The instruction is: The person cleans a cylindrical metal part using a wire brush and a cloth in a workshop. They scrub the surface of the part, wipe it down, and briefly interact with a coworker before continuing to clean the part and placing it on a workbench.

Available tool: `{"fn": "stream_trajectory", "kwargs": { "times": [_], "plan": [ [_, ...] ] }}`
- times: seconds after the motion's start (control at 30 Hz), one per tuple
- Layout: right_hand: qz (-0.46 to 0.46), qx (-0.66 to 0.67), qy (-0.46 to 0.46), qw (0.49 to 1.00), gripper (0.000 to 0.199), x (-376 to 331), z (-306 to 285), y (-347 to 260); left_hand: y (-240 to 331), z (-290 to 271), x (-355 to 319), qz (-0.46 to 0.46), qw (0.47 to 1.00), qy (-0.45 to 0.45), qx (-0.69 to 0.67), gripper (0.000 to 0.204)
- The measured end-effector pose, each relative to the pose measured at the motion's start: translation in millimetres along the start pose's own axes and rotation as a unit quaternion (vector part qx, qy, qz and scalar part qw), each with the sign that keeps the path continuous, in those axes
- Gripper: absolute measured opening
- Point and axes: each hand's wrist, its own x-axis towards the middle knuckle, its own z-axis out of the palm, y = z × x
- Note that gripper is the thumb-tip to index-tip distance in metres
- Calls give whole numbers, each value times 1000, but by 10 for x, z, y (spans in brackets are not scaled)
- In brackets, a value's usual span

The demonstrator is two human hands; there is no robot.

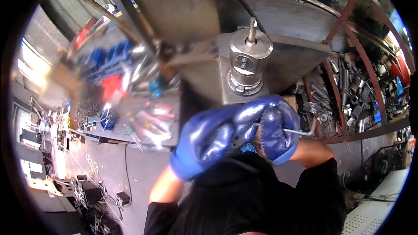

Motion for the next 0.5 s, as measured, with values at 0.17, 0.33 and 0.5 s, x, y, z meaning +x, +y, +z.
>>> {"fn": "stream_trajectory", "kwargs": {
  "times": [0.17, 0.33, 0.5],
  "plan": [
    [1, 19, -68, 997, 24, 119, 150, 154, -483, -114, -694, -59, 997, 34, 36, 23],
    [-111, -21, -59, 992, 29, 133, 213, 171, -433, -71, -785, -216, 950, 200, -109, 25],
    [-169, -96, -85, 977, 37, 144, 47, 209, -318, -162, -638, -190, 952, 234, -63, 20]
  ]
}}
